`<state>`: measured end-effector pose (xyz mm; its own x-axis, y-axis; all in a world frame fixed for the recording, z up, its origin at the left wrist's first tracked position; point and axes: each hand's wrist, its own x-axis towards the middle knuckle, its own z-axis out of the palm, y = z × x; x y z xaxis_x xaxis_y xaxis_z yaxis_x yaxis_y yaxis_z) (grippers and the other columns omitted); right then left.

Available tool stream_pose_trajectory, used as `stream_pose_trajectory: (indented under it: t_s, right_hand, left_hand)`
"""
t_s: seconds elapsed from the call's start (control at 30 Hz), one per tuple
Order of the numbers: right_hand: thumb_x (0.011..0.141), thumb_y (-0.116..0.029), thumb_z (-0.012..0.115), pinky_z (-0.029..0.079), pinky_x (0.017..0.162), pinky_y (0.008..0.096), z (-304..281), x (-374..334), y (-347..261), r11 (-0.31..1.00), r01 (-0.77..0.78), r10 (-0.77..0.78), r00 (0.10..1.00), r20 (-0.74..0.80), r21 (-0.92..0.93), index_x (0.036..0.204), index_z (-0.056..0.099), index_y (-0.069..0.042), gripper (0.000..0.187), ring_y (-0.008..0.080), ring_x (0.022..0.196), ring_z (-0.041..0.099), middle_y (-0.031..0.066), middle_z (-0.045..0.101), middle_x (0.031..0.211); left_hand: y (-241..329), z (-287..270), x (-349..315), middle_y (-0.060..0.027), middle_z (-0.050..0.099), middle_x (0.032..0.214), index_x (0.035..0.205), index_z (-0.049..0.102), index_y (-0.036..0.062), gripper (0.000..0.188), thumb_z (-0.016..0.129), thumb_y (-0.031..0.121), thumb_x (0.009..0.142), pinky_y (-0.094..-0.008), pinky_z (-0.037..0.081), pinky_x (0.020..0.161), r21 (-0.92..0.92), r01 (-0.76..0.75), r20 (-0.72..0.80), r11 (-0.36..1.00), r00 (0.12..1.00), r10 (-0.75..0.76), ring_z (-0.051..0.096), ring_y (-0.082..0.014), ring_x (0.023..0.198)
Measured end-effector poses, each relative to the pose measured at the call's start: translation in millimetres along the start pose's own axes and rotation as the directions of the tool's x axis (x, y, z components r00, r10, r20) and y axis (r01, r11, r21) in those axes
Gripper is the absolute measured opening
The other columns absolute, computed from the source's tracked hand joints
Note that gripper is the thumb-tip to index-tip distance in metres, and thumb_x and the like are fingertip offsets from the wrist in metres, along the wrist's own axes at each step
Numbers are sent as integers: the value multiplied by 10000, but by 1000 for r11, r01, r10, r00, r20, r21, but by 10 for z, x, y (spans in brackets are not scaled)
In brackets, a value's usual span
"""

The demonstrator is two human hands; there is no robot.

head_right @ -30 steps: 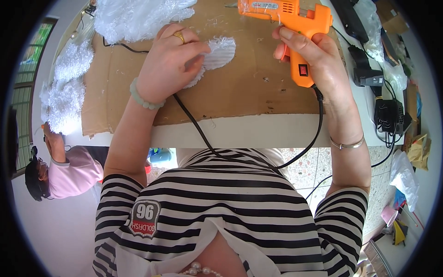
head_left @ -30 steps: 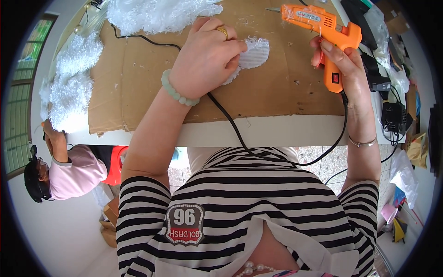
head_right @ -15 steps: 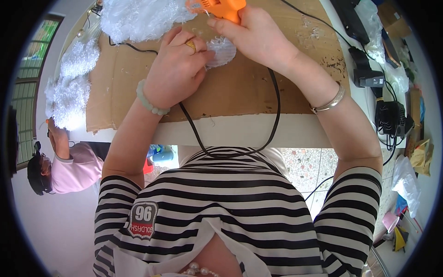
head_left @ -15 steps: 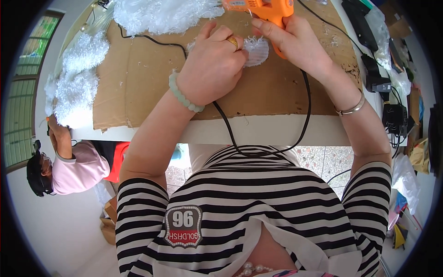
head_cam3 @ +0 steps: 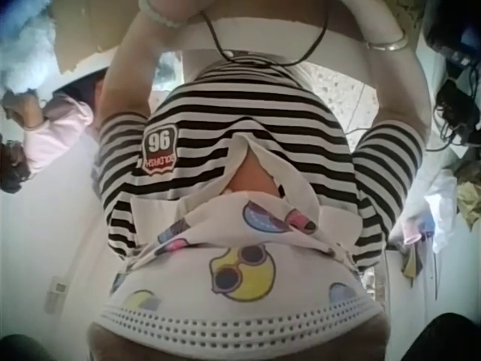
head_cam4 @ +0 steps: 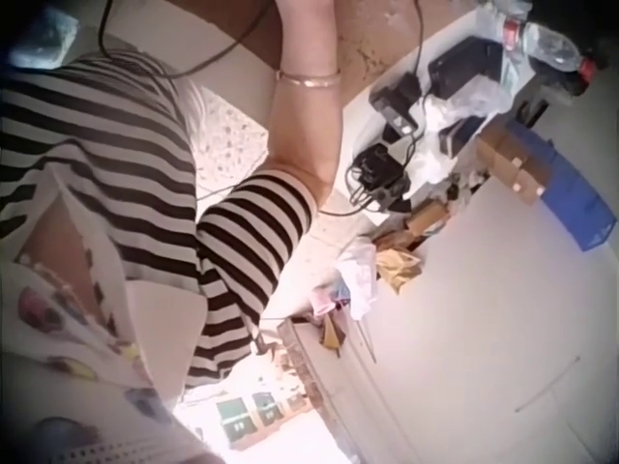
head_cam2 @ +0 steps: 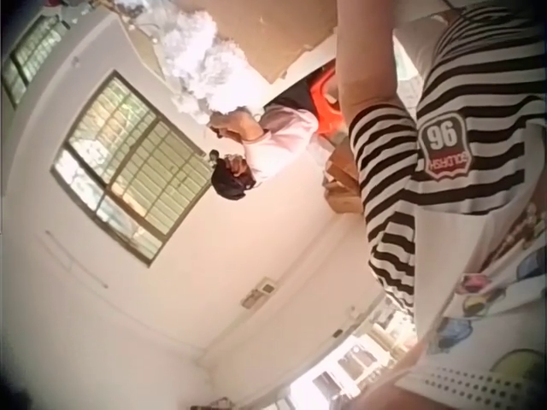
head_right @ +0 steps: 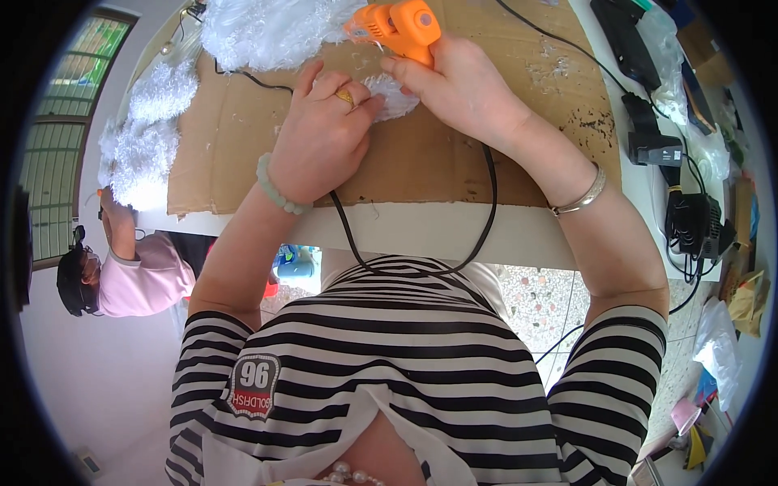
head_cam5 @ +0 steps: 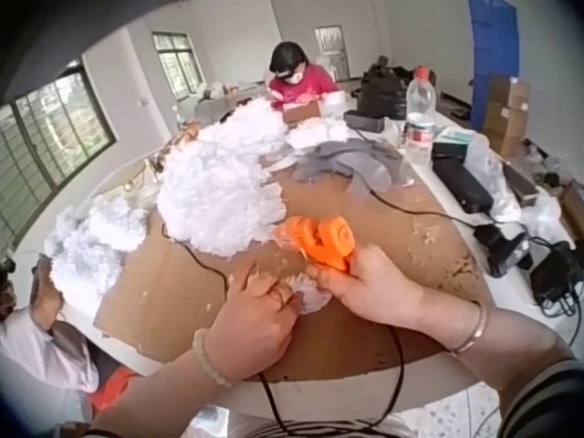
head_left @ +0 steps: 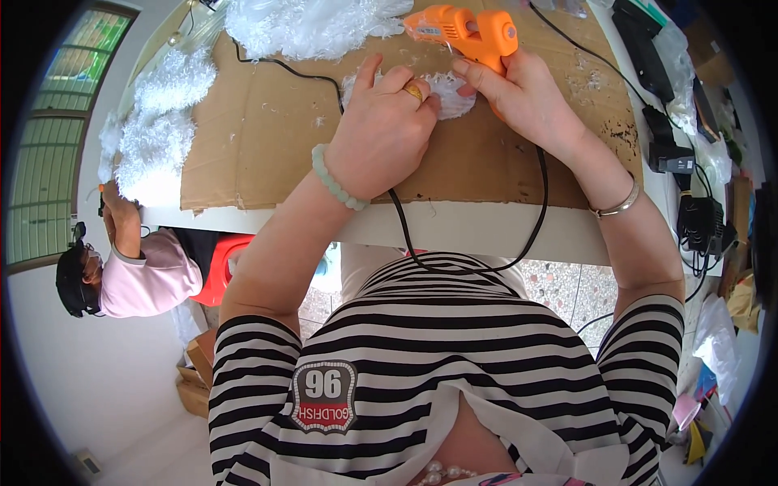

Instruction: Apply hot glue to cloud-shaped cutouts and attach white synthetic fiber to create fluffy decorations.

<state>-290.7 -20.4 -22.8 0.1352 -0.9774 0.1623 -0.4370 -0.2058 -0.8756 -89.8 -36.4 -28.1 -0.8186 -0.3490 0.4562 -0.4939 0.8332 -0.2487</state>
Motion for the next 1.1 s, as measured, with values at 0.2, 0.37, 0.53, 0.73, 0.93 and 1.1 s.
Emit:
stream_pose_trajectory:
  t_s: [0.2, 0.37, 0.53, 0.73, 0.93, 1.1]
  right_hand:
    - [927, -270, 573, 369, 514, 216, 33, -14, -55, 994, 74, -71, 997, -35, 78, 1067, 591, 7, 311, 37, 595, 460, -12, 576, 683]
    - [918, -221, 585, 458, 639, 248, 130, 9, 70, 992, 118, -115, 991, 73, -41, 1078, 585, 33, 301, 71, 726, 557, 35, 619, 796]
    - [920, -196, 573, 491, 749, 261, 154, 24, 162, 993, 104, -107, 994, 38, 61, 1094, 569, 49, 300, 125, 841, 631, 65, 634, 892]
    - [926, -196, 559, 485, 740, 256, 147, 31, 197, 993, 117, -118, 993, 31, 30, 1110, 563, 46, 303, 123, 829, 628, 67, 633, 912]
    - [925, -218, 567, 385, 525, 211, 158, 8, 164, 991, 132, -132, 991, 14, 30, 1086, 589, 11, 280, 43, 556, 436, 16, 630, 750]
    - [922, -235, 579, 350, 491, 205, 172, 4, 140, 987, 155, -154, 988, -10, 45, 1067, 597, 5, 281, 29, 514, 375, 3, 626, 736]
  left_hand:
    - [79, -86, -67, -30, 614, 771, 900, 680, 67, 182, 586, 85, 745, -527, 384, 954, -22, 48, 4, 999, 999, -48, 550, -211, 889]
    - [118, -153, -149, -29, 640, 831, 956, 666, 90, 232, 597, 63, 735, -542, 372, 966, -64, 114, 27, 991, 993, -113, 557, -214, 905]
    - [162, -315, -357, -26, 661, 955, 953, 661, 104, 246, 603, 31, 726, -564, 348, 977, -173, 213, 51, 962, 977, -208, 567, -230, 984]
    - [149, -399, -759, -20, 654, 1040, 970, 652, 113, 239, 607, 41, 747, -563, 323, 996, -303, 377, 70, 875, 925, -374, 567, -253, 1077]
    - [134, -443, -787, -17, 652, 1034, 874, 644, 94, 162, 606, 31, 730, -563, 317, 1011, -268, 342, 59, 901, 939, -339, 568, -259, 1080]
    - [0, -598, -860, -40, 646, 919, 828, 598, 66, 127, 573, -9, 729, -558, 308, 1023, -174, 268, 78, 948, 963, -258, 586, -283, 1001]
